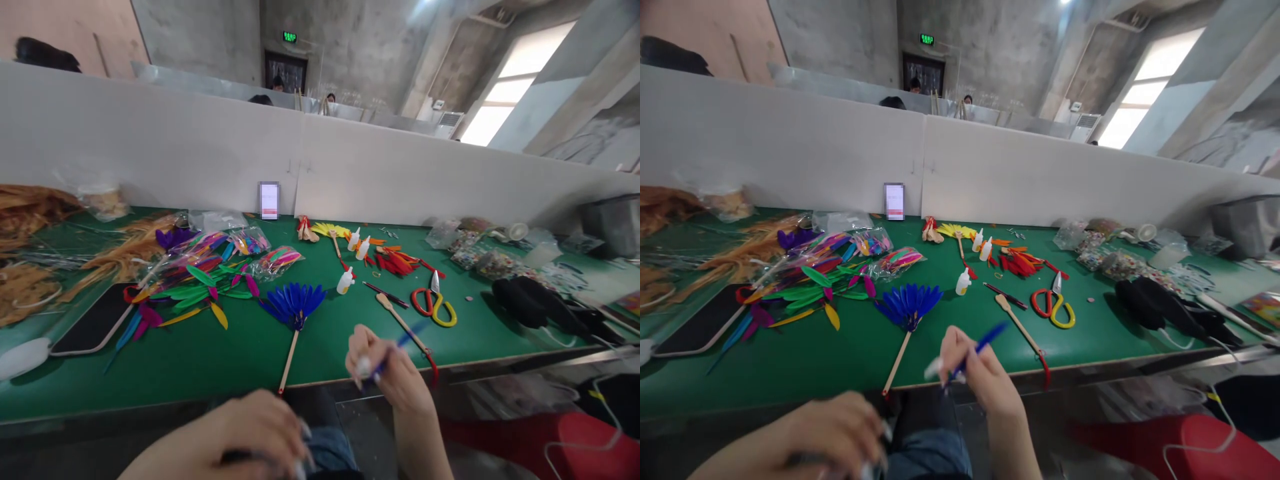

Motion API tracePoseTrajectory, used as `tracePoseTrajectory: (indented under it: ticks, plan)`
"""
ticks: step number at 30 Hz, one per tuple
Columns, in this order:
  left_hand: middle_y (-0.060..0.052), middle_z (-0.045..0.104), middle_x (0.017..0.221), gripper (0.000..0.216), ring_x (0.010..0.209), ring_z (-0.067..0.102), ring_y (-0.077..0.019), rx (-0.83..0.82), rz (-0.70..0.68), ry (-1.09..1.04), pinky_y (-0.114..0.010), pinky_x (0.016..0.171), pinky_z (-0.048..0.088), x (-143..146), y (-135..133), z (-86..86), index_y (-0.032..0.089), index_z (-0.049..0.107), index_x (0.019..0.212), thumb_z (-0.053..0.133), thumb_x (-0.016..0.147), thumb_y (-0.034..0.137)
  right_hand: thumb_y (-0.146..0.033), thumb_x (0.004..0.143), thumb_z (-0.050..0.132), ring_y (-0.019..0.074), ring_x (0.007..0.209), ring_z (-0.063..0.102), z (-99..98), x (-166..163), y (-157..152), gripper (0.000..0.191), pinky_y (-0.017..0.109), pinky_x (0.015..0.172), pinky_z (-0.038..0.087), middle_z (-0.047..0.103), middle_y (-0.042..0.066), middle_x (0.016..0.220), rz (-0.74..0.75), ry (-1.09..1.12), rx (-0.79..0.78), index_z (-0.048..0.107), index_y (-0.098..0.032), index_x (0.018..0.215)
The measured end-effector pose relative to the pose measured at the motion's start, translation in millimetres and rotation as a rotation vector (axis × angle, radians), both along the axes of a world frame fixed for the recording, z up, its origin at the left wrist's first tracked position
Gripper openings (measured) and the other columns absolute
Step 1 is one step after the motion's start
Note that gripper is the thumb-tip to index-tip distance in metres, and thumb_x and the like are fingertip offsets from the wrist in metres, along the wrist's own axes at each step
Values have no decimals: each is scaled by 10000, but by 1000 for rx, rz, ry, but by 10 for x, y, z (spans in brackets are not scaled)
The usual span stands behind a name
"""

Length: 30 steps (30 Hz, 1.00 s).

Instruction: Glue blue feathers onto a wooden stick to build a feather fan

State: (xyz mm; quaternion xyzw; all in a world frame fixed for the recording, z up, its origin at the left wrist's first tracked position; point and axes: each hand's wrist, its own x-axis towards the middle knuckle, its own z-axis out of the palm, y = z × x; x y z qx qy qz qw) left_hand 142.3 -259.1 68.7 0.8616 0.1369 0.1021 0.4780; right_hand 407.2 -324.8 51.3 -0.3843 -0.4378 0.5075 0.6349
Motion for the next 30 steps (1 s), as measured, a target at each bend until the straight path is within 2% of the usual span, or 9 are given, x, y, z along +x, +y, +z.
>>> tracePoseTrajectory:
  ticks: [2, 4, 5, 8, 10, 17, 20, 25, 30]
  plan:
    - [-28, 688, 1092, 286, 1086, 597, -198, 93, 116, -10, -352, 942, 492, 166, 156, -125, 318, 669, 1087, 424, 947, 271, -525, 823, 587, 88, 435, 409, -92, 31, 272, 384, 208, 396, 340, 486, -9, 511, -116, 23, -166, 703, -195, 667]
    - [-31, 663, 1146, 283, 1151, 555, -206, 276, 239, 9, -378, 985, 458, 266, 321, -339, 286, 645, 1117, 434, 937, 230, -517, 774, 651, 70, 380, 351, -231, 70, 486, 365, 203, 382, 315, 382, -60, 419, -230, -13, -235, 706, -161, 708]
    - [-38, 649, 1177, 286, 1188, 529, -217, 355, 281, 19, -404, 1009, 436, 294, 397, -455, 271, 629, 1145, 441, 935, 226, -521, 752, 671, 67, 371, 350, -305, 83, 564, 370, 203, 385, 318, 379, -67, 401, -255, -32, -248, 703, -153, 722]
    - [-47, 585, 1288, 336, 1265, 464, -221, 492, 302, 8, -424, 1042, 401, 331, 561, -726, 258, 550, 1255, 447, 937, 226, -515, 695, 718, 62, 376, 379, -486, 84, 691, 383, 214, 402, 363, 520, -35, 464, -265, -81, -262, 701, -137, 749]
    - [-52, 570, 1308, 350, 1276, 454, -218, 529, 316, -16, -424, 1049, 394, 348, 609, -816, 250, 526, 1277, 437, 940, 214, -520, 668, 733, 59, 375, 397, -557, 63, 725, 398, 220, 398, 380, 605, 2, 541, -255, -92, -288, 699, -129, 735]
    - [-66, 577, 1297, 328, 1275, 462, -234, 501, 505, -60, -419, 1015, 426, 431, 601, -951, 252, 541, 1248, 419, 945, 221, -576, 661, 704, 70, 381, 425, -669, 10, 851, 468, 239, 429, 445, 648, 24, 573, -210, -105, -364, 702, -124, 784]
    - [-84, 547, 1335, 370, 1288, 450, -243, 518, 495, -58, -425, 1019, 417, 453, 567, -1036, 248, 497, 1301, 410, 944, 208, -566, 610, 744, 81, 356, 431, -741, 10, 914, 479, 240, 395, 407, 632, 8, 516, -268, -122, -360, 689, -133, 807]
    - [-86, 502, 1381, 445, 1335, 385, -236, 549, 468, -41, -417, 1054, 382, 450, 521, -1109, 243, 384, 1392, 402, 949, 206, -540, 610, 756, 81, 367, 441, -829, 27, 957, 421, 237, 399, 399, 625, 6, 514, -345, -117, -373, 647, -144, 698]
    - [-90, 495, 1387, 422, 1328, 394, -251, 496, 515, -30, -433, 1033, 400, 436, 536, -1097, 261, 402, 1375, 407, 954, 236, -568, 644, 719, 76, 378, 442, -835, 45, 958, 452, 239, 423, 429, 633, 17, 530, -309, -90, -395, 666, -126, 725]
